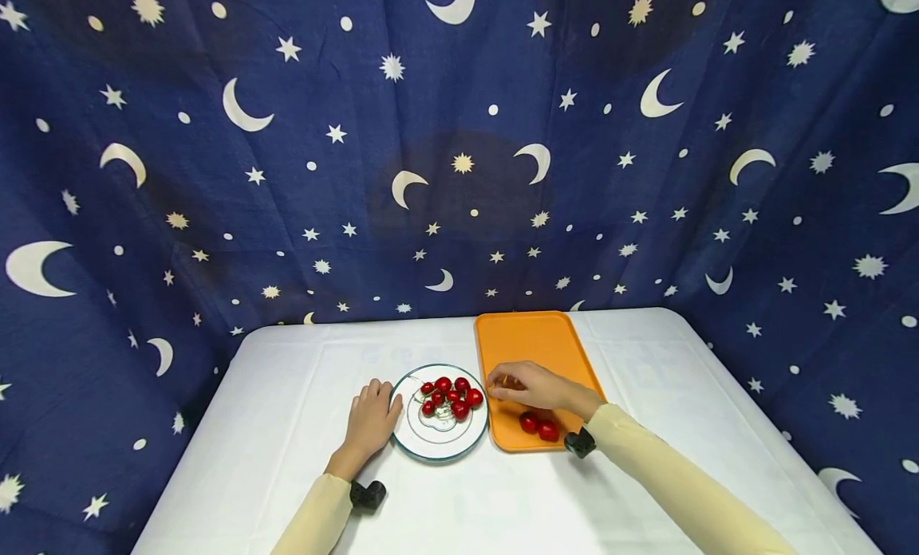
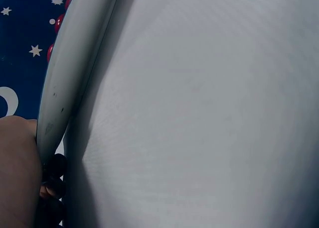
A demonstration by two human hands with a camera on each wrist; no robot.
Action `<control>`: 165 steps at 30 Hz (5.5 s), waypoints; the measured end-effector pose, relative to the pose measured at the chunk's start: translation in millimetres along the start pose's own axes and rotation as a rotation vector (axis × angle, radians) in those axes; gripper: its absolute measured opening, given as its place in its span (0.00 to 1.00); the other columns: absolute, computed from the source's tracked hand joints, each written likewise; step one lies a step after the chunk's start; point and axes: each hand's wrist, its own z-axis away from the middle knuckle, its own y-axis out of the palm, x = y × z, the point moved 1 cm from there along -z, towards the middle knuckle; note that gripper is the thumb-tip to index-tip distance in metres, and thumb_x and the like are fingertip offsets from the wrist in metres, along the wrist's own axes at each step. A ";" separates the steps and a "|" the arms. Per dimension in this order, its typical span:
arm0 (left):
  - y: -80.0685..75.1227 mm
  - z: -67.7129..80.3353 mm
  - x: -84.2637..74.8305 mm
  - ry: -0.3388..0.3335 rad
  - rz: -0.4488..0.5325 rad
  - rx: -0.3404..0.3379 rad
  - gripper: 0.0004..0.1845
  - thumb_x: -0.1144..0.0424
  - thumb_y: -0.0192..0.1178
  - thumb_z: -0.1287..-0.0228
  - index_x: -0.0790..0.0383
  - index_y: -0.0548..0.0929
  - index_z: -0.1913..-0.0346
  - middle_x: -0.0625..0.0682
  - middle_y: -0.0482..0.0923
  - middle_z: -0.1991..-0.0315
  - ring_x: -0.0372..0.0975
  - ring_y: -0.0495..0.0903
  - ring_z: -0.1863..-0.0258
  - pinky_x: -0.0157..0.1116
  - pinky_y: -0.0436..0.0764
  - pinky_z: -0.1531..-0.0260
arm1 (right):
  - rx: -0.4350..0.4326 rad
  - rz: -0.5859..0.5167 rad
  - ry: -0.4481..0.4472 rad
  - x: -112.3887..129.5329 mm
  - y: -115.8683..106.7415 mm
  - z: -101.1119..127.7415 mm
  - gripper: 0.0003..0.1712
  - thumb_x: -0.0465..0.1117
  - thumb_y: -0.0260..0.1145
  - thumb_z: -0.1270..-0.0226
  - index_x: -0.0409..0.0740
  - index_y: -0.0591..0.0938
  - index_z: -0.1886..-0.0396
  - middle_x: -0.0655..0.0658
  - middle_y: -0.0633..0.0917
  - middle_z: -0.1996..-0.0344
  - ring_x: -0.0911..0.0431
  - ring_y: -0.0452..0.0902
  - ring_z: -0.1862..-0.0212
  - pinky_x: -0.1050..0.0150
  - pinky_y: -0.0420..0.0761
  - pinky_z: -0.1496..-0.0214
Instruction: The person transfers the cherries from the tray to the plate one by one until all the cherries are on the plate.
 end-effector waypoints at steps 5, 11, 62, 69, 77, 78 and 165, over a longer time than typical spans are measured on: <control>0.4 -1.2 0.3 0.003 -0.011 0.004 0.15 0.56 0.52 0.23 0.66 0.79 0.51 0.54 0.66 0.63 0.43 0.63 0.65 0.40 0.61 0.63 | 0.098 -0.067 0.026 -4.8 -6.2 10.9 0.15 0.49 0.66 0.26 0.46 0.83 0.47 0.53 0.86 0.59 0.62 0.77 0.59 0.65 0.80 0.51; -0.7 -1.6 1.0 0.003 -0.011 -0.006 0.14 0.57 0.52 0.23 0.66 0.79 0.52 0.54 0.67 0.64 0.43 0.63 0.65 0.40 0.62 0.63 | 0.164 -0.096 0.068 -8.9 -7.1 20.4 0.21 0.52 0.73 0.33 0.50 0.83 0.45 0.50 0.86 0.53 0.52 0.79 0.52 0.60 0.79 0.48; 1.7 1.0 -2.1 -0.014 -0.006 0.012 0.14 0.57 0.51 0.23 0.66 0.79 0.53 0.53 0.66 0.64 0.42 0.61 0.65 0.40 0.61 0.63 | 0.025 0.157 -0.115 -16.8 -6.4 25.9 0.10 0.39 0.70 0.31 0.49 0.87 0.51 0.49 0.85 0.51 0.55 0.81 0.52 0.61 0.84 0.45; 1.4 0.7 -1.8 -0.011 -0.004 0.014 0.14 0.56 0.51 0.23 0.66 0.78 0.53 0.54 0.66 0.64 0.42 0.61 0.65 0.39 0.61 0.63 | -0.026 0.176 -0.088 -15.3 -5.2 23.0 0.15 0.36 0.72 0.33 0.47 0.85 0.47 0.44 0.78 0.42 0.51 0.79 0.45 0.58 0.84 0.40; -0.5 0.1 -1.3 -0.011 0.001 0.014 0.14 0.57 0.51 0.23 0.66 0.78 0.53 0.54 0.66 0.64 0.43 0.62 0.65 0.40 0.61 0.62 | -0.081 0.176 -0.094 -11.5 -6.5 15.5 0.19 0.37 0.71 0.31 0.44 0.82 0.42 0.45 0.81 0.45 0.54 0.80 0.46 0.58 0.84 0.41; -0.6 0.0 -1.1 -0.009 0.001 0.013 0.14 0.57 0.51 0.23 0.66 0.78 0.53 0.54 0.66 0.64 0.43 0.62 0.65 0.40 0.61 0.62 | -0.087 0.163 -0.087 -10.5 -6.6 14.4 0.20 0.37 0.71 0.31 0.43 0.82 0.41 0.46 0.82 0.45 0.54 0.80 0.47 0.58 0.84 0.41; -4.2 -0.1 -5.1 0.011 0.000 -0.013 0.13 0.58 0.53 0.24 0.67 0.78 0.55 0.55 0.68 0.64 0.44 0.64 0.66 0.41 0.63 0.62 | 0.184 0.144 0.087 -7.7 -33.1 18.6 0.11 0.46 0.67 0.26 0.46 0.85 0.51 0.55 0.85 0.64 0.62 0.75 0.63 0.65 0.78 0.55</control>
